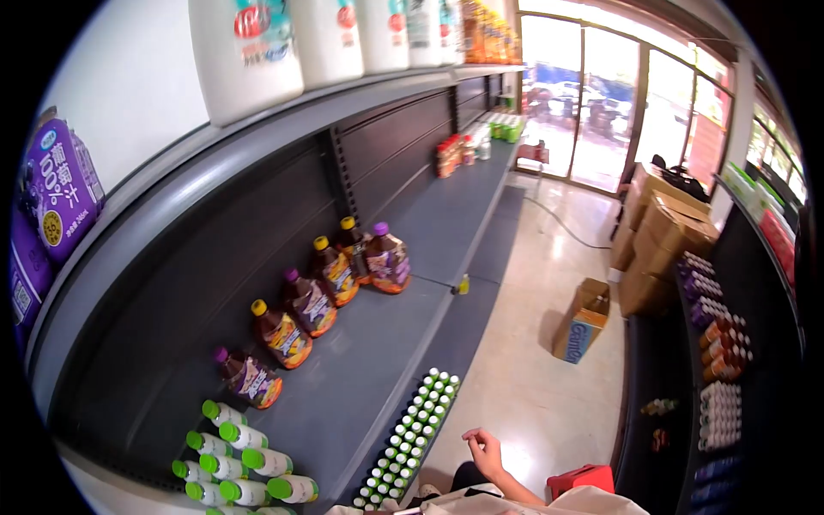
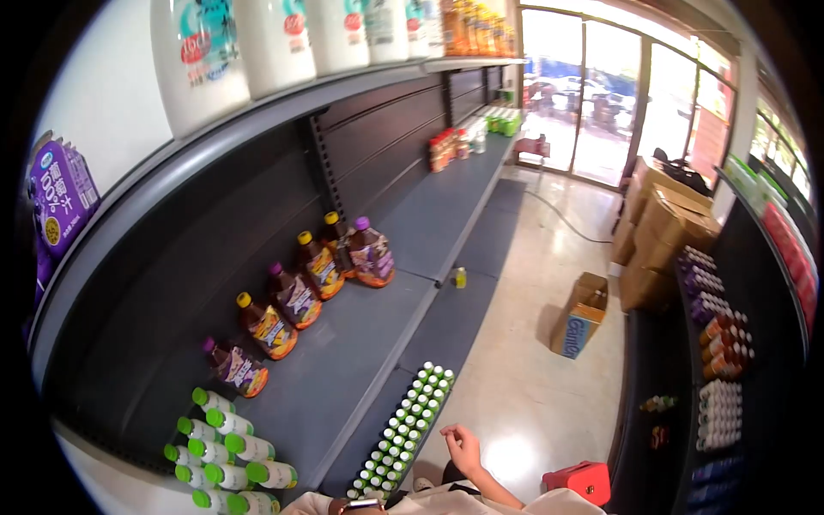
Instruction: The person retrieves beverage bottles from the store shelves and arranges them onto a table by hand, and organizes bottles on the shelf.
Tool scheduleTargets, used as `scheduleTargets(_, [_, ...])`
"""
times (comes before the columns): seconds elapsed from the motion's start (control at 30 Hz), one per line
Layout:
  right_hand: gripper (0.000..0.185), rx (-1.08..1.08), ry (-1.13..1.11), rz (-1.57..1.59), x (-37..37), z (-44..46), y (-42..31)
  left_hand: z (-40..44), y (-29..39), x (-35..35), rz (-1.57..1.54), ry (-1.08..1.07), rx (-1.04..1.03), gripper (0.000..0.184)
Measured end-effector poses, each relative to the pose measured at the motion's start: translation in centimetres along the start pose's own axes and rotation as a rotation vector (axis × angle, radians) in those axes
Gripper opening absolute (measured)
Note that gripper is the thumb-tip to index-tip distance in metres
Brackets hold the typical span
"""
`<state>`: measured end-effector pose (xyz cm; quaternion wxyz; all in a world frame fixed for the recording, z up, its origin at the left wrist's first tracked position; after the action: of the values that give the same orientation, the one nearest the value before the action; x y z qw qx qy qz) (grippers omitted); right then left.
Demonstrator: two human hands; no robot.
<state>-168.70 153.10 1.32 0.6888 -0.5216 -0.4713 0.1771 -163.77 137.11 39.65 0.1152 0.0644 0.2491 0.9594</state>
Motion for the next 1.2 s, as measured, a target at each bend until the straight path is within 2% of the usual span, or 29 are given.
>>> scheduleTargets(0.13, [0.009,0.269,-0.110,0.066,-1.4,5.8,-7.1,-1.4,-2.2,6.3,0.140,0.265,0.160,0.014])
scheduleTargets(0.2, [0.009,0.438,-0.182,0.128,-2.6,9.9,-10.7,-1.3,-1.7,11.2,0.685,0.354,0.366,0.021])
scheduleTargets(0.23, [0.009,0.528,-0.215,0.143,-3.4,12.0,-12.5,-2.0,-1.5,13.7,0.941,0.396,0.516,0.033])
scheduleTargets(0.27, [0.009,0.622,-0.243,0.159,-4.1,14.2,-14.4,-4.6,-1.3,16.6,1.178,0.491,0.709,0.053])
scheduleTargets(0.3, [0.012,0.584,-0.377,0.204,-5.2,16.4,-16.4,-6.3,0.3,19.6,1.403,0.582,0.834,0.054])
scheduleTargets(0.4, [0.017,0.683,-0.537,0.187,-7.9,21.6,-22.2,-9.8,6.7,25.8,2.130,0.923,1.251,0.057])
scheduleTargets(0.47, [0.025,0.724,-0.631,0.135,-10.3,24.0,-24.9,-13.8,11.0,30.6,2.337,1.058,0.978,0.058])
scheduleTargets(0.53, [0.033,0.818,-0.674,0.117,-12.2,25.0,-28.1,-18.8,13.9,34.9,2.405,1.305,1.176,0.051])
scheduleTargets(0.57, [0.037,0.870,-0.686,0.106,-13.0,25.0,-29.1,-20.1,14.3,35.8,2.424,1.344,1.194,0.047])
scheduleTargets(0.63, [0.042,0.924,-0.713,0.099,-14.8,24.6,-30.2,-21.6,14.6,37.1,2.459,1.433,1.204,0.041])
scheduleTargets(0.67, [0.046,0.962,-0.720,0.095,-15.8,24.8,-30.8,-22.2,14.9,37.2,2.383,1.496,1.177,0.038])
scheduleTargets(0.7, [0.066,1.011,-0.757,0.022,-18.0,25.0,-29.9,-22.7,15.4,37.1,2.313,1.552,1.139,0.035])
scheduleTargets(0.73, [0.071,1.035,-0.742,0.034,-18.3,25.1,-30.2,-23.1,15.7,36.7,2.242,1.607,1.098,0.033])
scheduleTargets(0.77, [0.077,1.057,-0.730,0.046,-18.6,25.0,-30.4,-21.5,15.1,35.3,2.329,1.440,0.844,0.027])
scheduleTargets(0.83, [0.091,1.083,-0.719,0.046,-18.5,24.5,-31.1,-19.6,12.4,32.4,2.323,1.306,0.696,0.021])
scheduleTargets(0.93, [0.093,1.157,-0.696,0.090,-18.9,23.9,-30.4,-18.5,8.7,27.3,2.291,1.492,0.803,0.019])
scheduleTargets(1.0, [0.095,1.269,-0.760,0.086,-17.8,22.2,-30.1,-17.5,8.2,23.7,2.101,1.695,0.694,0.022])
scheduleTargets(1.07, [0.095,1.318,-0.854,0.113,-15.6,19.2,-29.7,-16.3,7.1,20.6,1.986,1.728,0.709,0.027])
scheduleTargets(1.13, [0.096,1.148,-1.045,0.259,-16.8,16.4,-25.0,-14.9,5.3,17.4,1.907,1.712,0.733,0.028])
scheduleTargets(1.2, [0.097,1.184,-0.987,0.323,-14.2,13.1,-23.2,-13.9,3.8,13.4,1.847,1.723,0.770,0.029])
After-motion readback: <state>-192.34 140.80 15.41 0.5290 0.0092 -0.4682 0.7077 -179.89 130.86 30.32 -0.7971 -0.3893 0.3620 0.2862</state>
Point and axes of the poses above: each hand's wrist, its own z-axis towards the middle knuckle, its own x-axis out of the back of the hand, y = z × x, the point moved 7 cm from there along z, towards the middle knuckle, and after that the axes turned 15 degrees about -z, right-handed, at the moved point
